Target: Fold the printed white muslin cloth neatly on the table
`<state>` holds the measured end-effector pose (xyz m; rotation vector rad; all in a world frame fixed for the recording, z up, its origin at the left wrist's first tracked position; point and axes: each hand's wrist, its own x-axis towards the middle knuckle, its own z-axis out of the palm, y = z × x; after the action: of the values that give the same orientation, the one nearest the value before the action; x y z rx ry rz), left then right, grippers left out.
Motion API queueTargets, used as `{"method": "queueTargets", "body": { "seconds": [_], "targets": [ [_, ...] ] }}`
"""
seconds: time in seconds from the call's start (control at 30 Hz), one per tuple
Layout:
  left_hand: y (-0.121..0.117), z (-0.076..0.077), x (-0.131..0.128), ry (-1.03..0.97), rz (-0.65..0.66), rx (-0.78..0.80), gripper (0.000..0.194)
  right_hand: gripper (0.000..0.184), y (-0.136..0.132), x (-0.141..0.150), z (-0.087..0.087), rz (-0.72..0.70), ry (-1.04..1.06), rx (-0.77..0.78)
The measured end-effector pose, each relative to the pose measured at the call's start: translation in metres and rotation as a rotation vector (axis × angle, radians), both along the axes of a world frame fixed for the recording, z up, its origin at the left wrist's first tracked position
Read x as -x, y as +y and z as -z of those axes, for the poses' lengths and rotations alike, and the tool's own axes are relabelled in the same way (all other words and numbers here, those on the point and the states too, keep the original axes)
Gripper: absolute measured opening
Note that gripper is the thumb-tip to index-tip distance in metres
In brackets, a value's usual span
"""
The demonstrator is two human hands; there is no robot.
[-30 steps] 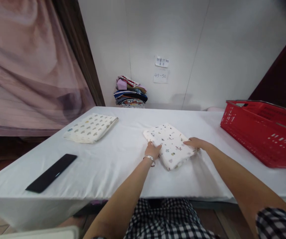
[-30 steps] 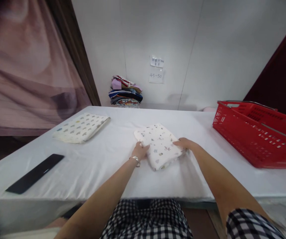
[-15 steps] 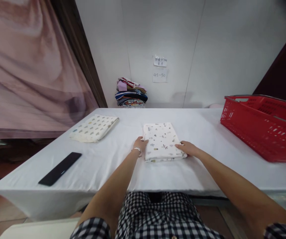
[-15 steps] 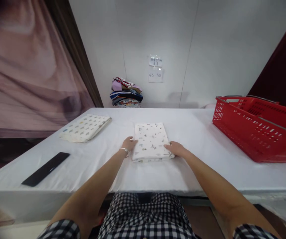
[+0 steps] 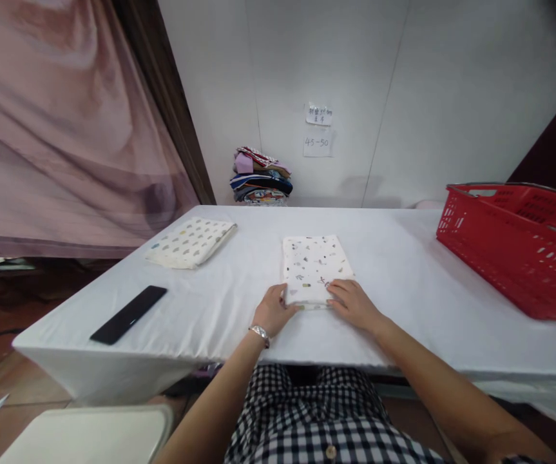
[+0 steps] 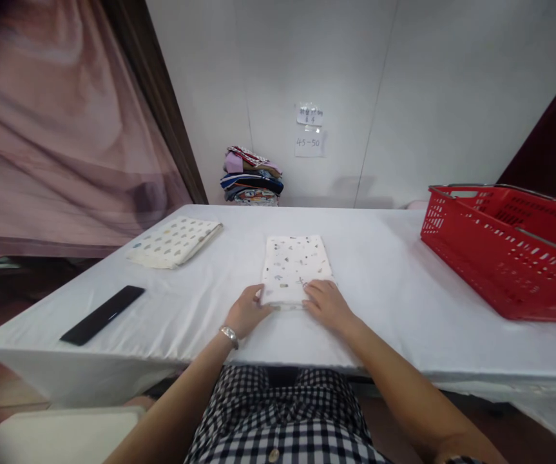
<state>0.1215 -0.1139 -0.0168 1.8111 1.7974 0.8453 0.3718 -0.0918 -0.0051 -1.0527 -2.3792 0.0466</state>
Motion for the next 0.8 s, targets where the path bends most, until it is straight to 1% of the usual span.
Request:
{"method": "queueTargets", "body": {
  "seconds": [0.07, 0.17, 0.33, 0.53, 0.7, 0.8],
  "targets": [
    [-0.002, 0.000, -0.004, 0.107, -0.006, -0.042, 0.052, 0.032, -0.001, -0.001, 0.003, -0.012, -0.037, -0.007],
    [-0.002, 0.000, -0.007, 0.196, -0.019, -0.070, 0.041, 0.033, 0.000, -0.007, 0.006, -0.016, -0.058, -0.014],
    [-0.004, -0.005, -0.009, 0.270, -0.010, -0.091, 0.030, 0.029, 0.002, -0.019, 0.016, 0.072, -0.020, -0.035],
    [-0.006, -0.009, -0.012, 0.418, 0.021, -0.051, 0.029, 0.029, 0.004, -0.024, 0.027, 0.076, 0.004, -0.027],
    [-0.006, -0.012, -0.015, 0.469, 0.019, -0.005, 0.024, 0.028, 0.006, -0.023, 0.032, 0.107, 0.055, -0.043],
    [-0.006, -0.013, -0.017, 0.480, -0.005, -0.012, 0.021, 0.027, 0.005, -0.022, 0.031, 0.102, 0.061, -0.049]
  ]
}}
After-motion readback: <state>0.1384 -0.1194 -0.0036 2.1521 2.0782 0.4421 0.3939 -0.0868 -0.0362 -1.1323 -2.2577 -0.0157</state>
